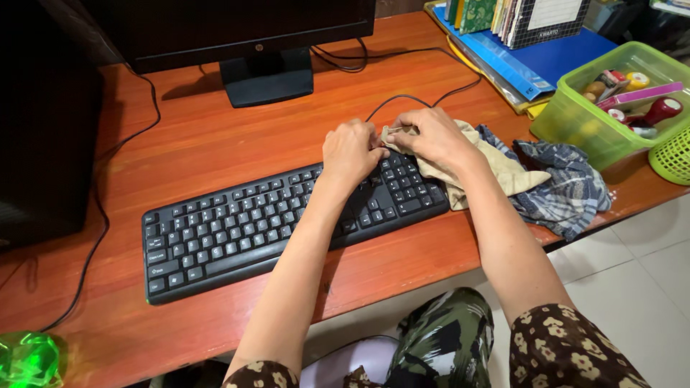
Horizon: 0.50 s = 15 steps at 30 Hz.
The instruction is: The person wipes down a wooden desk with a cloth and spray bottle, then places a computer keyboard onto the clean surface and wipes the individual keys.
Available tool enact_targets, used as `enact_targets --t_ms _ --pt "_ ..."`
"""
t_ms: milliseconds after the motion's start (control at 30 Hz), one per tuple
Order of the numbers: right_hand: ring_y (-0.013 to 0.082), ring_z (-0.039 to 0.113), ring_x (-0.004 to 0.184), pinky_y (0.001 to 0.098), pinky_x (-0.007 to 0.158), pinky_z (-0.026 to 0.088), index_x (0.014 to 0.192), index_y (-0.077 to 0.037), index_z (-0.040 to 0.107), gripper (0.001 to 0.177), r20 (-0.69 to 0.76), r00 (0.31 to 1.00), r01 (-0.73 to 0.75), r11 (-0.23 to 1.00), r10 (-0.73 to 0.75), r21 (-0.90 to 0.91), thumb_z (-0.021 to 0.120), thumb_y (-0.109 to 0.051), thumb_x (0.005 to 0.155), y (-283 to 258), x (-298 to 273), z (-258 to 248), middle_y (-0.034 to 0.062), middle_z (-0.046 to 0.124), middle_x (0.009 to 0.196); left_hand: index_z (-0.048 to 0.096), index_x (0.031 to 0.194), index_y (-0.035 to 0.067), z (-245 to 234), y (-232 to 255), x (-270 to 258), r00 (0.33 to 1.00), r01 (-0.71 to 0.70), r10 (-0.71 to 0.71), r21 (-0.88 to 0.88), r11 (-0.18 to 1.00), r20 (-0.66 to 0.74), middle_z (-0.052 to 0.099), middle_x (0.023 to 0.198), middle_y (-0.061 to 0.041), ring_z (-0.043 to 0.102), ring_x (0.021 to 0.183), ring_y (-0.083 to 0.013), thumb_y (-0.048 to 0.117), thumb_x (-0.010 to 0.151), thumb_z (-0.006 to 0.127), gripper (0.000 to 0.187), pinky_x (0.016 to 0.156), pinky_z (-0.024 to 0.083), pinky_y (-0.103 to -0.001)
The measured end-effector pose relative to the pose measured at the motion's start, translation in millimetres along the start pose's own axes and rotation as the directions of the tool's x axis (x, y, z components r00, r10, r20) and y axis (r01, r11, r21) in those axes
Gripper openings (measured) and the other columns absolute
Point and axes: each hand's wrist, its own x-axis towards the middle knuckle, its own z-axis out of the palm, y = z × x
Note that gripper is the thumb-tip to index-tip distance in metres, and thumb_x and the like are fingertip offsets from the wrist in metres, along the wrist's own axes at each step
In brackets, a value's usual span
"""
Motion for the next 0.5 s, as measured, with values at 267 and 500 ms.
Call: enact_targets --t_ms 267,500 --pt "0.0315 0.073 0.091 0.0426 0.079 0.054 0.104 -0.007 0.077 0.030 0.004 1.000 0.011 0.999 -0.011 -0.036 0.075 -0.032 0.087 4 2 3 0.0143 0.077 0.094 0.073 0.072 0.011 9 -1 8 1.000 -0.005 0.005 0.091 0.996 -0.002 0.073 0.083 -0.011 0.071 0.085 -0.0319 0.022 0.073 0.078 0.012 0.074 0.054 -0.050" --pt "0.0315 0.073 0.090 0.0425 0.079 0.054 0.103 -0.007 0.077 0.031 -0.002 1.000 0.015 0.999 -0.015 -0.039 0.075 -0.034 0.087 6 3 4 0.0144 0.077 0.093 0.072 0.073 0.012 13 -6 9 1.000 -0.021 0.022 0.100 0.995 -0.010 0.073 0.084 -0.010 0.071 0.086 -0.0316 0.019 0.074 0.075 0.007 0.074 0.055 -0.049"
